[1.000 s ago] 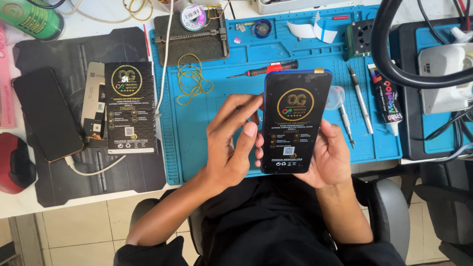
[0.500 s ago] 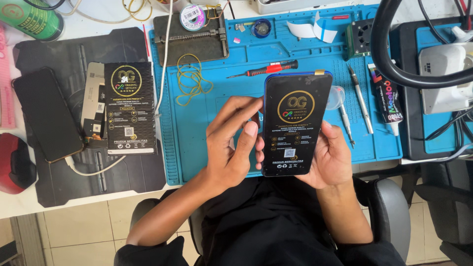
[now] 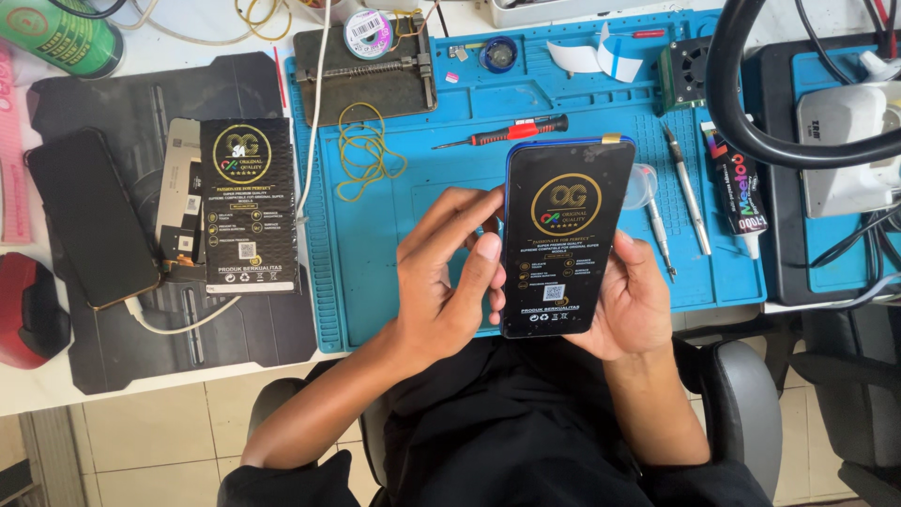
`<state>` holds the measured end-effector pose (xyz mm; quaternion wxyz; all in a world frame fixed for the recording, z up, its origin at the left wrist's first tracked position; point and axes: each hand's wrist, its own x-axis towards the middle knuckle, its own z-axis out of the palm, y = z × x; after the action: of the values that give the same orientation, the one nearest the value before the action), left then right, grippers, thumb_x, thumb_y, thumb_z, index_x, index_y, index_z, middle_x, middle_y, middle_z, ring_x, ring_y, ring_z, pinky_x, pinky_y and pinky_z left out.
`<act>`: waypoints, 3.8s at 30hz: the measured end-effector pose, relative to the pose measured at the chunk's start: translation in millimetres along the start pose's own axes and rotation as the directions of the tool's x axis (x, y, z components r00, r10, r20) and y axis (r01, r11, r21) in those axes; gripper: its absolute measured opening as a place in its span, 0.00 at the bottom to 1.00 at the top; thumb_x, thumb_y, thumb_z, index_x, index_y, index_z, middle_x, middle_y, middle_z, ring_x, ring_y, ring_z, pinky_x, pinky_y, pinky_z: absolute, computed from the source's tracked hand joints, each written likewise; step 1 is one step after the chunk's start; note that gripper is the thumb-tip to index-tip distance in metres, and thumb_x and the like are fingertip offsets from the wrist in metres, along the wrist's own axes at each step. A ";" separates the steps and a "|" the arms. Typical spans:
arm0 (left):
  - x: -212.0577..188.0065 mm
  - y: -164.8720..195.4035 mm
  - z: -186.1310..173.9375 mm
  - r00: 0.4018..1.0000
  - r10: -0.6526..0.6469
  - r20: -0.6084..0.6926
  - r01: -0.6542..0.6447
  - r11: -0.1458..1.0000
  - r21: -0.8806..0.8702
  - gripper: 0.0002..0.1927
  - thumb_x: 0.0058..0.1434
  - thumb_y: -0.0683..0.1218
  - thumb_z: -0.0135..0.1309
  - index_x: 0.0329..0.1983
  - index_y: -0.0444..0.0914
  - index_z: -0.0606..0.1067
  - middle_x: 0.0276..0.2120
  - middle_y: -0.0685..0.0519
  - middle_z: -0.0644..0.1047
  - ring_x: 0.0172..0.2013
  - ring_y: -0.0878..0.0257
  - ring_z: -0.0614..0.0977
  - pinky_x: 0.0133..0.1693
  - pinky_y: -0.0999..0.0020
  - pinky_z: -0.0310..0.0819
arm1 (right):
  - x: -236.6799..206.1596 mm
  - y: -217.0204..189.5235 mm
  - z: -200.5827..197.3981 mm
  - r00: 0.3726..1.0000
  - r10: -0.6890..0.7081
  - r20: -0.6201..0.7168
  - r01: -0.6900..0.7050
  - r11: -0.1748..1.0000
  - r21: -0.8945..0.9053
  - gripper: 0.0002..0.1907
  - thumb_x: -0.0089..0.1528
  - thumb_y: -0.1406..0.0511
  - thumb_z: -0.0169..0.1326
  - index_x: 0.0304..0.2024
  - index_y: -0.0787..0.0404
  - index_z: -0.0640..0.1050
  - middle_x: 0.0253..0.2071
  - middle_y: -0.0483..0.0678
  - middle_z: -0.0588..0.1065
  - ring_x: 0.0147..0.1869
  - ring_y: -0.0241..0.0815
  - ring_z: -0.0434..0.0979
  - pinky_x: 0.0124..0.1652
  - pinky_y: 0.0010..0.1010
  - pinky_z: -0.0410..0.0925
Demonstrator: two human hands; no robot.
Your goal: The person uses a screwdriver to fasten screws around the camera module of a disassembled blue smartphone, then aligns and snaps the back cover into place. The person inspects the assembled phone by pressing the edges and turning it over.
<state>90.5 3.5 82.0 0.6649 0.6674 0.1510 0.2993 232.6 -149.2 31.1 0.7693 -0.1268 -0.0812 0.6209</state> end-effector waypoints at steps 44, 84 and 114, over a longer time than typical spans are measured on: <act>10.6 16.9 -31.5 0.848 0.120 0.517 -0.465 0.636 0.616 0.17 0.61 0.40 0.58 0.54 0.37 0.79 0.44 0.52 0.80 0.42 0.57 0.83 0.41 0.62 0.78 | 32.6 -104.4 77.7 0.946 0.313 -0.088 0.080 -0.484 -0.871 0.10 0.54 0.65 0.63 0.37 0.62 0.85 0.36 0.49 0.85 0.34 0.48 0.86 0.31 0.33 0.78; 20.1 -9.8 -35.6 0.900 0.038 0.434 -0.279 0.815 0.507 0.40 0.65 0.48 0.65 0.76 0.38 0.59 0.39 0.53 0.85 0.31 0.58 0.85 0.34 0.65 0.78 | 86.2 -92.7 88.5 0.606 0.683 -0.408 0.129 -0.591 -0.797 0.19 0.60 0.64 0.59 0.54 0.60 0.80 0.43 0.47 0.82 0.43 0.44 0.84 0.40 0.34 0.76; 20.5 -7.0 -37.4 0.884 -0.031 0.466 -0.256 0.802 0.539 0.47 0.60 0.49 0.68 0.77 0.36 0.55 0.23 0.53 0.76 0.20 0.58 0.77 0.27 0.62 0.72 | 111.2 -57.8 119.1 0.442 0.597 -0.669 0.043 -0.759 -0.649 0.09 0.59 0.66 0.60 0.38 0.62 0.73 0.20 0.51 0.71 0.28 0.47 0.75 0.31 0.39 0.69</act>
<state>85.3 46.1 76.9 0.4231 0.8981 0.0359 0.1141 277.0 -40.8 158.2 -0.2030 -0.5674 -0.6118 0.5124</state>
